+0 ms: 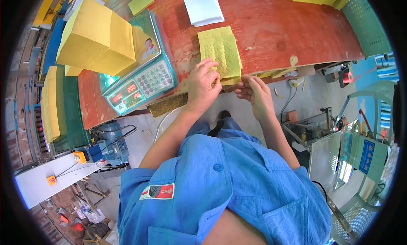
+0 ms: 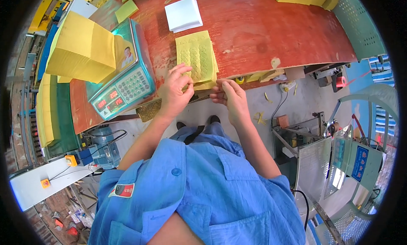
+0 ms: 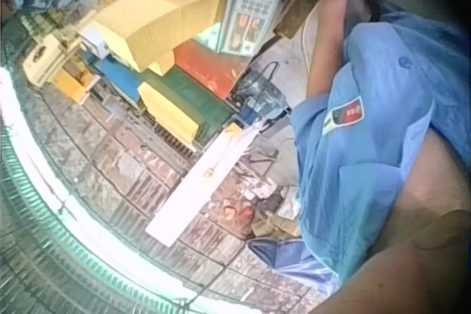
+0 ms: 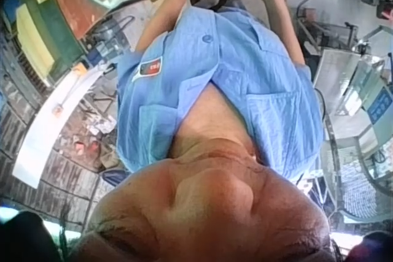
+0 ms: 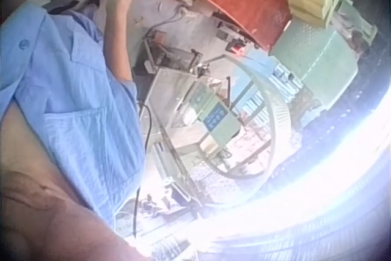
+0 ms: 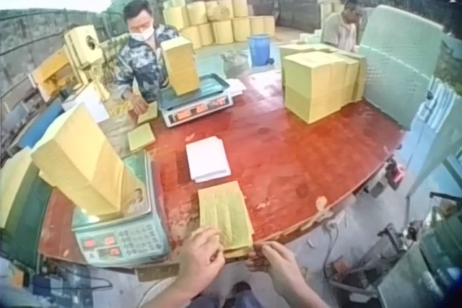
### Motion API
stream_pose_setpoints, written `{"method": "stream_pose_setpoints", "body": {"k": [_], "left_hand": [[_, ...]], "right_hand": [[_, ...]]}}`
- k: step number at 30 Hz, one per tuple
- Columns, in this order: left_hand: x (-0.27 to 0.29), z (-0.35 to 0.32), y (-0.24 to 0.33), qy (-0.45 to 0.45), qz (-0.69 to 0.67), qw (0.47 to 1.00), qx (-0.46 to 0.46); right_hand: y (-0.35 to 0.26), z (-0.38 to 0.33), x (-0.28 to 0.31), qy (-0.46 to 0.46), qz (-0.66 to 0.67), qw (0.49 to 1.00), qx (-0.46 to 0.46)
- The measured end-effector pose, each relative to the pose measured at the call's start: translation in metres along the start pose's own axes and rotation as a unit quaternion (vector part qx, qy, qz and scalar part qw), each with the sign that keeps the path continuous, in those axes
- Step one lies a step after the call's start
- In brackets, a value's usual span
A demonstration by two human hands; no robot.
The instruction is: Weighing stacks of yellow paper pads on a digital scale and sorting them in a production facility.
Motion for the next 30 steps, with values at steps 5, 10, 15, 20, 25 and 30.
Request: {"method": "stream_pose_setpoints", "body": {"k": [5, 10, 15, 20, 25, 30], "left_hand": [[-0.001, -0.014, 0.016, -0.020, 0.064, 0.995, -0.076], [0.014, -0.033, 0.002, 0.041, 0.003, 0.999, -0.003], [0.002, -0.073, -0.067, 0.092, -0.244, 0.937, 0.231], [-0.004, -0.088, -0.078, 0.090, -0.520, 0.753, 0.394], [0.032, -0.096, -0.068, 0.100, -0.620, 0.675, 0.387], [0.182, -0.046, -0.047, 0.103, -0.493, 0.820, 0.273]], "right_hand": [[0.007, 0.015, -0.005, 0.028, -0.055, 0.998, -0.018], [-0.004, 0.012, 0.008, 0.112, -0.167, 0.978, 0.060], [-0.015, 0.007, -0.018, 0.138, -0.194, 0.966, 0.103], [-0.019, -0.025, -0.054, 0.112, -0.191, 0.969, 0.114], [-0.028, -0.073, -0.098, 0.097, -0.245, 0.958, 0.113], [-0.070, -0.088, -0.182, -0.013, -0.231, 0.944, 0.237]]}}
Point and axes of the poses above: each hand's wrist, its own z-axis towards the middle knuckle, its own x-axis out of the back of the hand, y = z × x, the point moved 10 cm from there along z, towards the middle knuckle, and after that the axes turned 11 degrees about -x, right-handed, at the moved point
